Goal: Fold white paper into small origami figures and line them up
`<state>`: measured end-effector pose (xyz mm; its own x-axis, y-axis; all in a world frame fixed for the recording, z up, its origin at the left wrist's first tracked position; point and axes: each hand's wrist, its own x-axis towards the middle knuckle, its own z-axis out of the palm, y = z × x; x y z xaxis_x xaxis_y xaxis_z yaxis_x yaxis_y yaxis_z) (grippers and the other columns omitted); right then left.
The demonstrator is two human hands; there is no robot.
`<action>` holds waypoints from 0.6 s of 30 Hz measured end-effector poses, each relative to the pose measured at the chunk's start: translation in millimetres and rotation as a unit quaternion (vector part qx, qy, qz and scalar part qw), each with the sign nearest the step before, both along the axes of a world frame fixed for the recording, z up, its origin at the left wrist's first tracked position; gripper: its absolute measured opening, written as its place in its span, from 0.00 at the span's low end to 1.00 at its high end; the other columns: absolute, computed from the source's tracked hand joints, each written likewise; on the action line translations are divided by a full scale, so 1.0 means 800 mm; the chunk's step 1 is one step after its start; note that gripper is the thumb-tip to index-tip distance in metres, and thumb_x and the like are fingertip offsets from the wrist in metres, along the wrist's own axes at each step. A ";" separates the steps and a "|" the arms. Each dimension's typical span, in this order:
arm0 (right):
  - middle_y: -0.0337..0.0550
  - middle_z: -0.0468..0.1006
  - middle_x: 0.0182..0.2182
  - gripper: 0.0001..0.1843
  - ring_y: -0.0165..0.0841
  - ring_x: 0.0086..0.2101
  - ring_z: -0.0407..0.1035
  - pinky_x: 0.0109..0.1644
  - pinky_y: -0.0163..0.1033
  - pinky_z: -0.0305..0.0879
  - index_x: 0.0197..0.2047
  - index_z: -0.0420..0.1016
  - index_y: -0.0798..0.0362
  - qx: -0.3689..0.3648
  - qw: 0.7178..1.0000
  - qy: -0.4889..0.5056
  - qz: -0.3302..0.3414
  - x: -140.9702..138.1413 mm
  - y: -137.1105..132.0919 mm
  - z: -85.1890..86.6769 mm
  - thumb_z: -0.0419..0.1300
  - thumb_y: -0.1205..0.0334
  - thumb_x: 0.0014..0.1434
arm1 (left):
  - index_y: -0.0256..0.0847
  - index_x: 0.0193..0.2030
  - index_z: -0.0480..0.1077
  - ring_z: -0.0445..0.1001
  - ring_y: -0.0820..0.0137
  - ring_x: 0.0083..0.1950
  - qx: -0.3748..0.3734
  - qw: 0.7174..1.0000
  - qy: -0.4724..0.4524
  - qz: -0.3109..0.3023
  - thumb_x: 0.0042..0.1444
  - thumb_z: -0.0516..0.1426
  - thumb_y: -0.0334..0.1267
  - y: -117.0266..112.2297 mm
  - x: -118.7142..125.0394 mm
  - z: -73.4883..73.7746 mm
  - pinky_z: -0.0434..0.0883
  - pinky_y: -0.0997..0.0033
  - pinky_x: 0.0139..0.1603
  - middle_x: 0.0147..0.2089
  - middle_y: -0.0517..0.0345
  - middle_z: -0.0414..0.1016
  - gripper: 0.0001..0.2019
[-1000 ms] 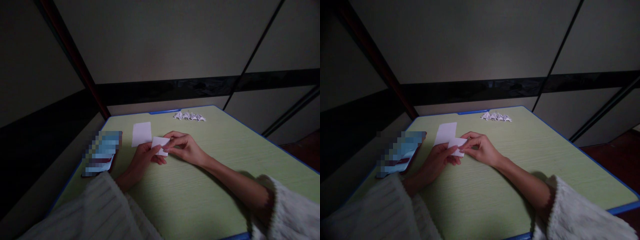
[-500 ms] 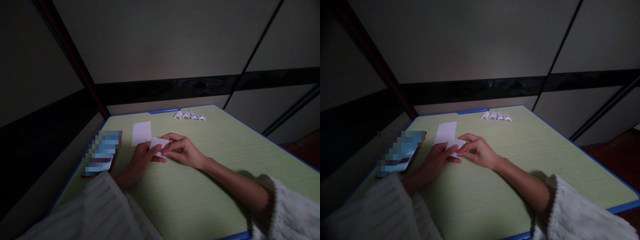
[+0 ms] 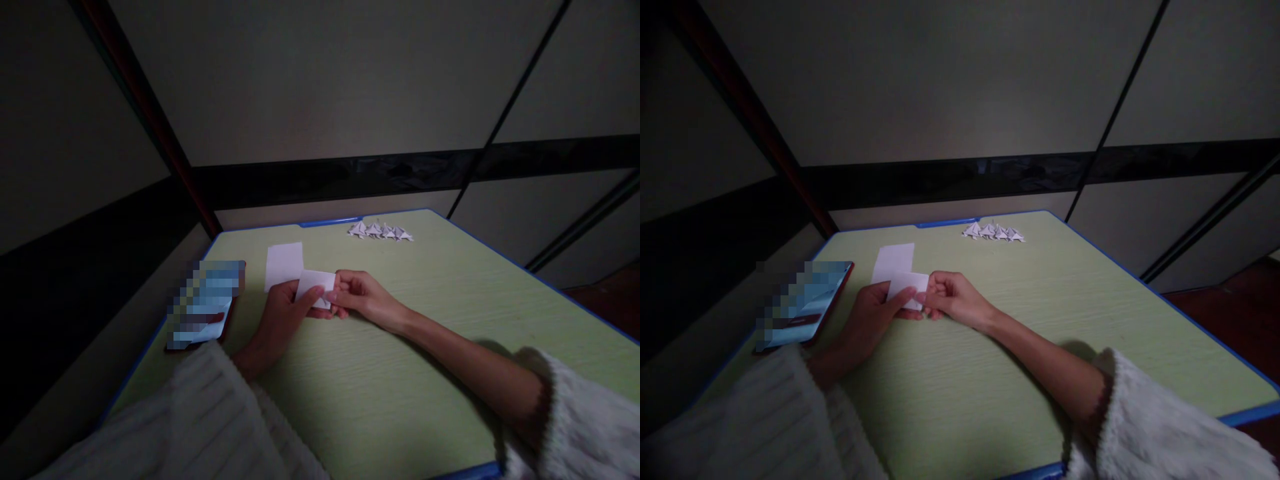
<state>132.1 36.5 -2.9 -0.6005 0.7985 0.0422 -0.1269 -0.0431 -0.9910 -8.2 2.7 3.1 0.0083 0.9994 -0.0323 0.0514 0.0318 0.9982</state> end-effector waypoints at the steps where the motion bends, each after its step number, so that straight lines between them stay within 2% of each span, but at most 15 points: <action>1: 0.34 0.67 0.15 0.13 0.19 0.15 0.59 0.19 0.26 0.54 0.22 0.60 0.58 0.000 1.000 -0.012 0.010 0.000 0.000 -0.001 0.62 0.61 0.42 | 0.34 0.23 0.70 0.72 0.74 0.21 -0.004 1.000 0.001 -0.002 0.43 0.56 0.36 0.000 0.001 0.001 0.68 0.79 0.23 0.21 0.60 0.74 0.07; 11: 0.33 0.67 0.16 0.16 0.18 0.15 0.58 0.17 0.25 0.54 0.21 0.61 0.59 0.023 0.999 -0.040 0.019 0.002 0.003 -0.008 0.63 0.59 0.38 | 0.33 0.21 0.70 0.70 0.75 0.20 -0.038 0.999 0.012 -0.015 0.39 0.59 0.34 -0.001 0.004 0.006 0.67 0.79 0.22 0.18 0.62 0.73 0.05; 18: 0.33 0.67 0.15 0.16 0.18 0.15 0.59 0.18 0.24 0.56 0.21 0.61 0.60 0.014 0.999 -0.040 0.025 0.001 0.002 -0.007 0.65 0.61 0.36 | 0.34 0.22 0.69 0.71 0.74 0.20 -0.045 0.998 -0.013 -0.032 0.39 0.59 0.35 0.001 0.001 -0.002 0.68 0.76 0.25 0.18 0.61 0.73 0.05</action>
